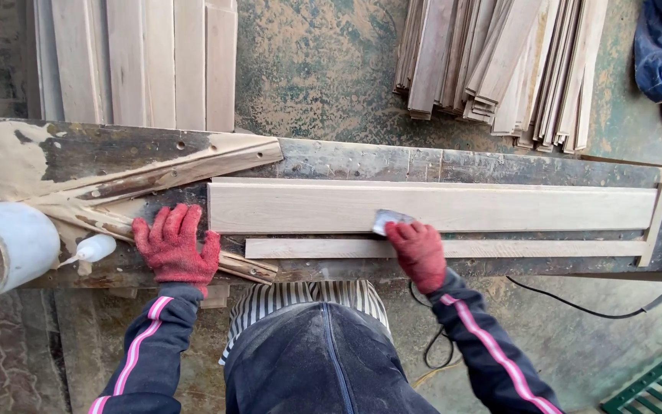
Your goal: Sanding wooden planks using an angle grinder and manual sandpaper.
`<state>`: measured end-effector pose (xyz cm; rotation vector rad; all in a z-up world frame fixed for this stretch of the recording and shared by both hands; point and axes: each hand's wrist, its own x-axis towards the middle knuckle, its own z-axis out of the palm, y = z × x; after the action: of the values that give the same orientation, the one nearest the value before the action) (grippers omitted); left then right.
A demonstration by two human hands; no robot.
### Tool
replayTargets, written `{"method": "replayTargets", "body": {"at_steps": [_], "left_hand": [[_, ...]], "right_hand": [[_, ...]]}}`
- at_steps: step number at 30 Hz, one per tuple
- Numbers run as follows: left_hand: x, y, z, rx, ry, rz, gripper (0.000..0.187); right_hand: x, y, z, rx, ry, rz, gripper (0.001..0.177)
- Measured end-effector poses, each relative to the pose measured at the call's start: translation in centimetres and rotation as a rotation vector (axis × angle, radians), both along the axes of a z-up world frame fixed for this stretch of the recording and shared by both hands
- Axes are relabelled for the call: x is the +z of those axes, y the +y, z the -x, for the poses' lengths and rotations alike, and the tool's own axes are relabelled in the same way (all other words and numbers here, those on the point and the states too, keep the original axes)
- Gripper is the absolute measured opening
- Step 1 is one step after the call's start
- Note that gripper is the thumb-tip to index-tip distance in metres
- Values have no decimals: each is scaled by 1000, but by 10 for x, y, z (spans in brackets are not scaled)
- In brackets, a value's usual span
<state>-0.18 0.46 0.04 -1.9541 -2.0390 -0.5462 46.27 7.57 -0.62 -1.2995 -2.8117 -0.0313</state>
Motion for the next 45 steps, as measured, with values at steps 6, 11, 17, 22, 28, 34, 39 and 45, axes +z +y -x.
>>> {"method": "replayTargets", "body": {"at_steps": [6, 11, 17, 22, 28, 34, 39, 45], "left_hand": [[-4, 0, 3, 24, -22, -32, 61], [-4, 2, 0, 15, -30, -54, 63], [-4, 2, 5, 2, -39, -55, 64], [-1, 7, 2, -5, -38, -72, 63], [5, 3, 4, -34, -9, -56, 60], [3, 3, 2, -14, -27, -41, 60], [-2, 0, 0, 6, -31, -32, 64], [6, 2, -2, 7, -38, -37, 63]], "right_hand": [[-20, 3, 22, 83, -47, 99, 22], [8, 8, 105, 187, 140, 78, 24], [42, 15, 1, 53, -69, 75, 26], [11, -16, 62, -100, 111, 90, 20], [-13, -62, 154, -398, 285, 100, 15], [-18, -44, 74, -872, 199, -177, 17], [-17, -47, 146, -959, 312, -125, 24], [-8, -51, 165, -898, 451, 50, 7]]}}
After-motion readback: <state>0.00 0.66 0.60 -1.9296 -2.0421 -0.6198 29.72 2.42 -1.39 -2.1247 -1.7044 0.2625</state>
